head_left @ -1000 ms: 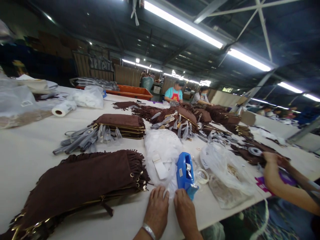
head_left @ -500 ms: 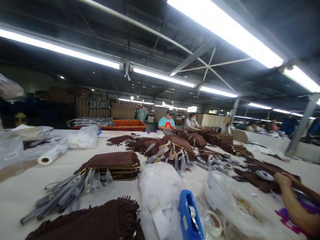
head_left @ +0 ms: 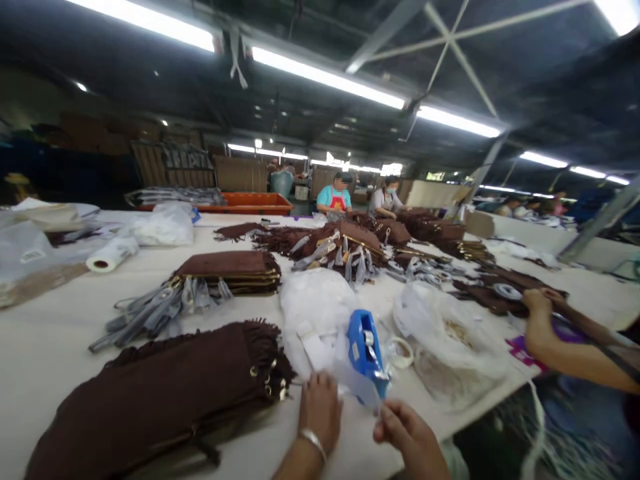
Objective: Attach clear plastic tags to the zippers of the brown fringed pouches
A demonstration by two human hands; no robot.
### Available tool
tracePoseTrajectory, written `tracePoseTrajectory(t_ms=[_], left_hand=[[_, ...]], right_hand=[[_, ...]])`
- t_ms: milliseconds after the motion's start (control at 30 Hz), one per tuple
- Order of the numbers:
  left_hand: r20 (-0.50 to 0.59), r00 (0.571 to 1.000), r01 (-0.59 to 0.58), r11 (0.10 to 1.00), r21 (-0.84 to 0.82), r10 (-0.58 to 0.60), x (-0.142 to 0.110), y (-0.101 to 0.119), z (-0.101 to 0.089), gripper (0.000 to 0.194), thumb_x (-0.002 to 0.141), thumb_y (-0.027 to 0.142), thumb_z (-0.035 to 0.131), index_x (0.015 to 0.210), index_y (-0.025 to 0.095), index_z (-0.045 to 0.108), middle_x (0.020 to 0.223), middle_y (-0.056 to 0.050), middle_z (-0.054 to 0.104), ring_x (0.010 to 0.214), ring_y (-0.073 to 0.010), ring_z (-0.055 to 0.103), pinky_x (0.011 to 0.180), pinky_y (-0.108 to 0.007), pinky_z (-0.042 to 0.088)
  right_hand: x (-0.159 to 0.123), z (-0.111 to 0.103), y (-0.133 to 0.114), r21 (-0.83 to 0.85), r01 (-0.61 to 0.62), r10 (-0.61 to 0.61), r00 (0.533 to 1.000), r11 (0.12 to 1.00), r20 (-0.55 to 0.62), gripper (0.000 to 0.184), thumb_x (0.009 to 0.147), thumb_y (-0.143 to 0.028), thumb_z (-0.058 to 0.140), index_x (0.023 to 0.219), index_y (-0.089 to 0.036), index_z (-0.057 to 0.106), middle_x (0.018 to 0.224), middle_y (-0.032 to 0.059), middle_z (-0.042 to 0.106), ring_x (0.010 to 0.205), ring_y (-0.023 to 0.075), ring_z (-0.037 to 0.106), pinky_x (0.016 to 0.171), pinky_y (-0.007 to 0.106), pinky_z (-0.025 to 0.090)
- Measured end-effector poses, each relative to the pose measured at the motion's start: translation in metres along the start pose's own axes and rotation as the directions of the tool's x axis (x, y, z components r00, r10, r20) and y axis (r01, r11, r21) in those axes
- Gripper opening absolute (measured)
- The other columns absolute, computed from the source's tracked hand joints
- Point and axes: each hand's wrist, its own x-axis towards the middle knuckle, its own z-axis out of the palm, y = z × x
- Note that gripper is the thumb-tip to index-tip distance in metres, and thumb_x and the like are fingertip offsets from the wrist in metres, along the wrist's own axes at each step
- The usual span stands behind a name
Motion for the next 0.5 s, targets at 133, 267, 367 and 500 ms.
tracePoseTrajectory(t_ms=[133, 267, 367, 500], left_hand=[[0.038, 0.997, 0.070, 0.977, -0.199, -0.064, -0.006, -0.008, -0.030, 0.036, 0.091, 0.030, 0.037, 0.110, 0.016, 0.063, 0.108, -0.012, 0.065, 0.105, -0.0243, 0.055, 0.096, -0.040, 0.040], [0.160, 0.966, 0.258, 0.739, -0.622, -0.203, -0.022, -0.004, -0.066, 0.051, 0.092, 0.051, 0.029, 0.122, 0.019, 0.055, 0.120, -0.011, 0.060, 0.103, -0.0238, 0.058, 0.085, -0.037, 0.047], [0.422, 0.891, 0.453, 0.332, -0.827, -0.164, -0.042, 0.004, -0.084, 0.058, 0.089, 0.058, 0.030, 0.121, 0.016, 0.056, 0.124, -0.016, 0.056, 0.101, -0.0280, 0.060, 0.083, -0.042, 0.047], [0.415, 0.909, 0.415, 0.014, -0.910, -0.036, -0.071, 0.006, -0.094, 0.046, 0.084, 0.052, 0.052, 0.112, 0.016, 0.060, 0.118, -0.016, 0.060, 0.106, -0.0312, 0.058, 0.089, -0.044, 0.044]], right_hand=[[-0.023, -0.001, -0.015, 0.244, -0.142, 0.112, 0.985, 0.960, 0.130, 0.026, 0.082, -0.042, 0.060, 0.083, -0.017, 0.062, 0.060, -0.0009, 0.060, 0.060, 0.0118, 0.052, 0.063, 0.023, 0.041], [-0.031, 0.013, -0.030, 0.394, -0.281, 0.164, 0.939, 0.875, 0.303, 0.021, 0.083, -0.035, 0.062, 0.082, -0.014, 0.063, 0.060, -0.0018, 0.055, 0.056, 0.0090, 0.047, 0.060, 0.022, 0.039], [-0.036, 0.028, -0.031, 0.456, -0.342, 0.177, 0.914, 0.821, 0.366, 0.018, 0.080, -0.033, 0.066, 0.078, -0.015, 0.063, 0.063, -0.0020, 0.055, 0.055, 0.0082, 0.046, 0.060, 0.023, 0.040], [-0.041, 0.049, -0.025, 0.494, -0.400, 0.213, 0.895, 0.771, 0.392, 0.019, 0.078, -0.033, 0.070, 0.075, -0.016, 0.062, 0.058, -0.0039, 0.051, 0.054, 0.0078, 0.046, 0.059, 0.022, 0.041]])
